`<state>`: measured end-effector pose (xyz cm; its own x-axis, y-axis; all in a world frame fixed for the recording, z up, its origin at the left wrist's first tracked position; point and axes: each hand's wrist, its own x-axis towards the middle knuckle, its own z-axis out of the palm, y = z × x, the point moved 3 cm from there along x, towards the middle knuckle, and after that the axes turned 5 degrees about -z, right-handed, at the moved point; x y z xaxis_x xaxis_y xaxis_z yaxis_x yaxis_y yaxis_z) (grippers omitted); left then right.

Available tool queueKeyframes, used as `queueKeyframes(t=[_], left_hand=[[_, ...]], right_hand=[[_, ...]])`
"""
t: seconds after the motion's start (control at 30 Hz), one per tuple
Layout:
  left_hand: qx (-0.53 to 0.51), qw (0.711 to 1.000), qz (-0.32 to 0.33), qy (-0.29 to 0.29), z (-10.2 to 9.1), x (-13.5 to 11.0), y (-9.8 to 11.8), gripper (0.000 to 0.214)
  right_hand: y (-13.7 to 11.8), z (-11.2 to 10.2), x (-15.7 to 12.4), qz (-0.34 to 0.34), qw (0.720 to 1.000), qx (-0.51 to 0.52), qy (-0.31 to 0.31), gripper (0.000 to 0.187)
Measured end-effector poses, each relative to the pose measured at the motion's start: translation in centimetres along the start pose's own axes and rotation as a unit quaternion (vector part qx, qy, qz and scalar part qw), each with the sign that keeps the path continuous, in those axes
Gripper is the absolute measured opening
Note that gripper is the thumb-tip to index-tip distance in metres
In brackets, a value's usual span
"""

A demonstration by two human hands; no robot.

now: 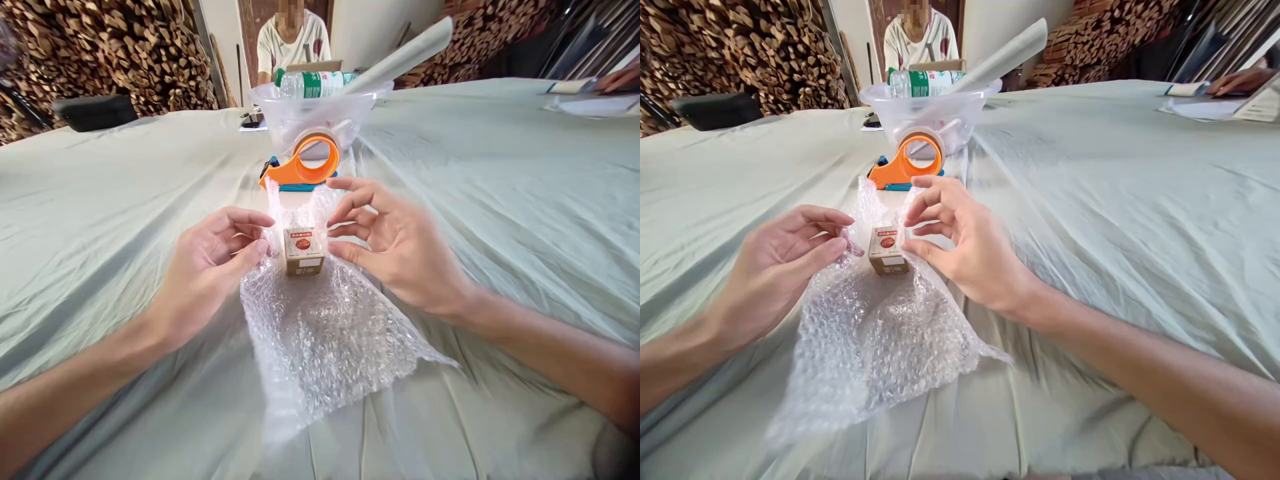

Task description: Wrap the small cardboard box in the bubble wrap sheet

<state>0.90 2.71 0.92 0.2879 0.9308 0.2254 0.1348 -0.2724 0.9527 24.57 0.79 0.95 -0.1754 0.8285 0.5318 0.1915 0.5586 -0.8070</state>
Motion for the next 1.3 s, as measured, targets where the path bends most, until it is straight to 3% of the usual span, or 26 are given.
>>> queueKeyframes(t=[0.13,0.3,0.53,0.73,0.9,1.1,1.3], left_hand=[[0.002,1.0,0.006,0.004,0.1,-0.3,0.1,0.017],[-0.016,1.0,0.008,0.021,0.1,-0.4,0.0,0.016],[-0.023,0.999,0.012,0.023,0.2,-0.5,-0.2,0.014],[-0.035,0.999,0.003,0.015,0.3,-0.5,-0.1,0.012],[-0.019,1.0,0.011,0.02,0.3,-0.5,0.0,0.014],[-0.021,1.0,0.022,0.003,0.5,-0.8,0.2,0.012],[0.045,0.996,0.076,0.016,1.3,-1.1,1.1,0.013]], right_hand=[[-0.6,-0.2,-0.3,-0.072,0.983,-0.167,-0.018,0.015],[-1.2,-0.1,-0.6,-0.122,0.962,-0.242,-0.035,0.007],[-0.6,0.5,-0.6,-0.13,0.967,-0.178,-0.127,0.03],[-0.8,0.4,-0.3,-0.155,0.963,-0.164,-0.149,0.018],[-0.5,0.3,-0.3,-0.14,0.957,-0.181,-0.181,0.03],[-0.4,0.7,-0.8,-0.13,0.954,-0.201,-0.183,0.039],[-0.9,1.2,-1.2,-0.111,0.961,-0.184,-0.175,0.031]])
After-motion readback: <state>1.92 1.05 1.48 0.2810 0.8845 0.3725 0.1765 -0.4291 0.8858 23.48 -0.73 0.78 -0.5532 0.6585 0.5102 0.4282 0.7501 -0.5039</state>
